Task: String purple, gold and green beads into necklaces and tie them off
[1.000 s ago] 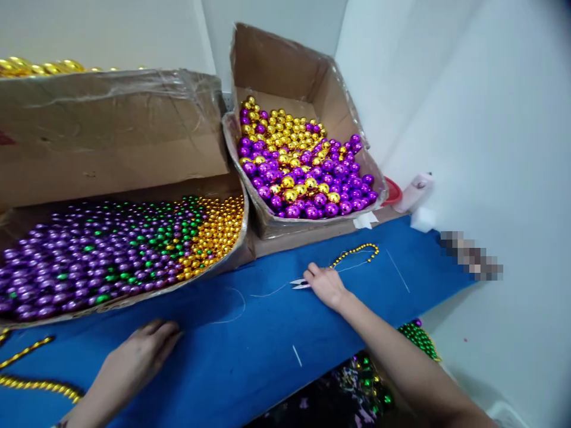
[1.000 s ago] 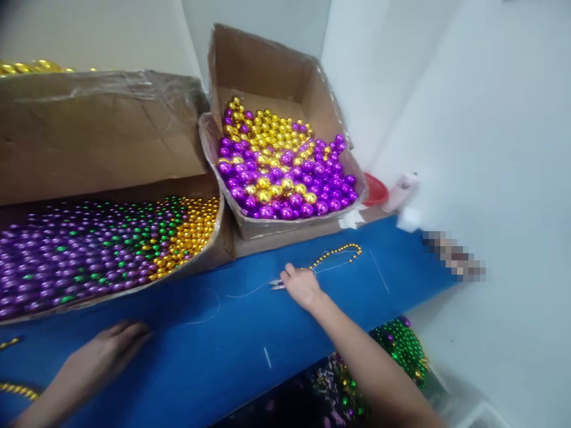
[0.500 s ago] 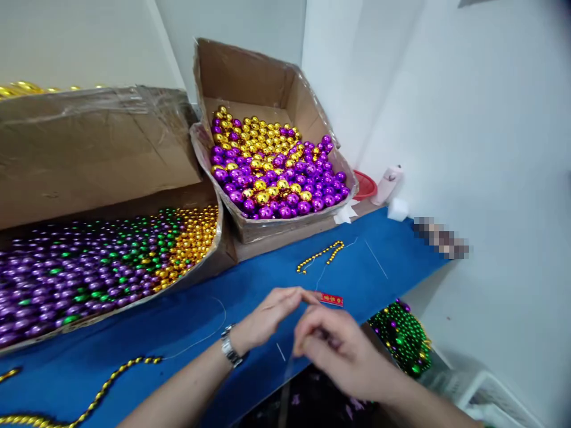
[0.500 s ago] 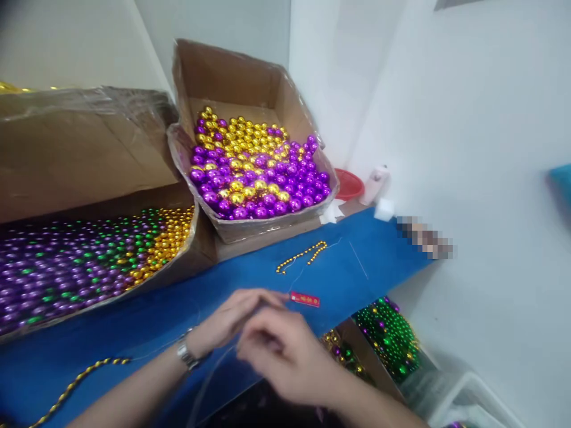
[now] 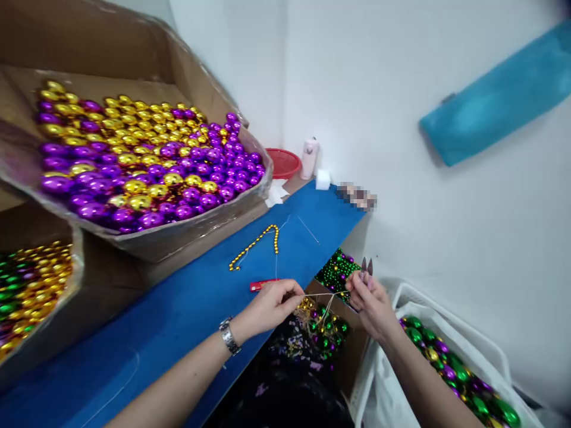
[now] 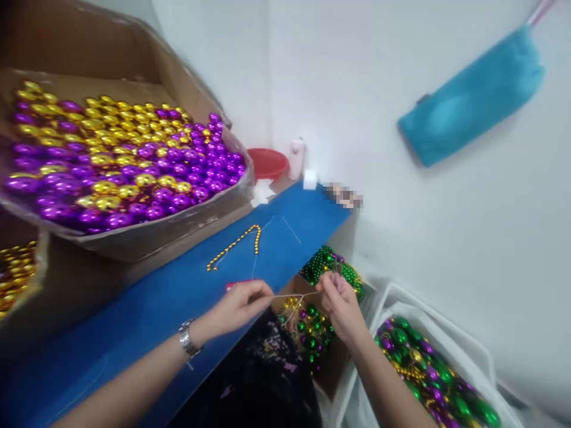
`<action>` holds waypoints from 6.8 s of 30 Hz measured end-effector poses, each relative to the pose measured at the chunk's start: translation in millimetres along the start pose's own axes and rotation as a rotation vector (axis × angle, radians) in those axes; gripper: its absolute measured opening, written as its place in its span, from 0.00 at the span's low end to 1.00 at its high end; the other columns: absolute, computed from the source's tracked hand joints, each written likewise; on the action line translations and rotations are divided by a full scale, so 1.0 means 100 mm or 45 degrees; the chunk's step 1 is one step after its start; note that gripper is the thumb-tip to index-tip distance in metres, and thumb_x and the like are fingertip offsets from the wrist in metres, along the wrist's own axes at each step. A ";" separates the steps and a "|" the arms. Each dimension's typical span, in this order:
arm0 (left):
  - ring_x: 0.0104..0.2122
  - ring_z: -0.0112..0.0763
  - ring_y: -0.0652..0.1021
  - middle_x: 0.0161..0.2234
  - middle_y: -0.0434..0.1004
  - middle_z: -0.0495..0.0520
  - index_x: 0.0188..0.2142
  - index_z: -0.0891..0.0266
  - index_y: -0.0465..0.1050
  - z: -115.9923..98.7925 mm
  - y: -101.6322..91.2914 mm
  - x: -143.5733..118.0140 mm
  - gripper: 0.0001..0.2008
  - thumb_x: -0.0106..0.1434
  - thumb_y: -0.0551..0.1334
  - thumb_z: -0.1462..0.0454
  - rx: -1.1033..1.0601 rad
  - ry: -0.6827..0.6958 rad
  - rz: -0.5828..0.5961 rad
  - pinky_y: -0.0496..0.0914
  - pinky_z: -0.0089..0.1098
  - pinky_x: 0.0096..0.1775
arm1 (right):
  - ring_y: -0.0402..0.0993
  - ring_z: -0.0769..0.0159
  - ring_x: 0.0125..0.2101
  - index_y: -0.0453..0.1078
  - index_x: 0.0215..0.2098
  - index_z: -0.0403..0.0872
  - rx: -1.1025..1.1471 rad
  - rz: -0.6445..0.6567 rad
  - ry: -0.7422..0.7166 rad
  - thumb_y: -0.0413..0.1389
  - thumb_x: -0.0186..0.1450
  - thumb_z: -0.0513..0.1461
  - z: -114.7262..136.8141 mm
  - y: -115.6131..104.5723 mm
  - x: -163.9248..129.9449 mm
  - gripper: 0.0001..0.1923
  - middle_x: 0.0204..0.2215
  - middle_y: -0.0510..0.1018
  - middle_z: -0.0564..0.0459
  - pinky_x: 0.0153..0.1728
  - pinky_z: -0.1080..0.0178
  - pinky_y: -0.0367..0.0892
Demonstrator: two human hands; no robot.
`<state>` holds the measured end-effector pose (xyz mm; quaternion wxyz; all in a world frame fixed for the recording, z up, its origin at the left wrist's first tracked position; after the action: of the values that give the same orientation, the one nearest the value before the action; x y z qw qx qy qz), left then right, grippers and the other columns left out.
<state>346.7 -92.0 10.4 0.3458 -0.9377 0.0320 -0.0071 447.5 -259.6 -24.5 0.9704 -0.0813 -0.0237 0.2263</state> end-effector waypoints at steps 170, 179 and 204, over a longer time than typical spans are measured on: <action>0.26 0.24 0.72 0.26 0.71 0.48 0.28 0.65 0.71 1.07 -1.00 -1.49 0.09 0.50 0.68 0.65 -1.837 -0.478 -1.513 0.68 0.26 0.30 | 0.72 0.70 0.31 0.71 0.37 0.47 -0.019 0.679 -0.837 0.49 0.68 0.37 1.75 2.44 -0.04 0.09 0.32 0.75 0.52 0.32 0.66 0.68; 0.24 0.24 0.70 0.23 0.69 0.48 0.26 0.66 0.69 1.38 -1.39 -1.09 0.13 0.47 0.70 0.60 -1.514 -0.439 -1.540 0.64 0.25 0.27 | 0.67 0.82 0.17 0.64 0.33 0.45 -0.016 0.525 -0.880 0.47 0.69 0.43 3.19 2.30 1.54 0.11 0.28 0.76 0.56 0.16 0.76 0.58; 0.36 0.32 0.75 0.37 0.77 0.54 0.42 0.58 0.74 0.50 -1.89 -2.56 0.12 0.64 0.55 0.60 0.153 -0.545 -0.652 0.65 0.29 0.39 | 0.63 0.72 0.23 0.63 0.47 0.50 -0.407 1.164 -0.505 0.43 0.69 0.50 2.04 3.14 0.11 0.17 0.24 0.66 0.57 0.23 0.70 0.61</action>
<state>103.2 100.8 97.7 0.3862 -0.8735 -0.2784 0.1013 303.4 52.7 124.0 0.7248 -0.1862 -0.2033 0.6314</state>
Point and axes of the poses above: each hand's wrist, its own x-axis towards the middle knuckle, its own y-axis out of the palm, z = x × y, the point moved 10 cm from there along x, towards the middle knuckle
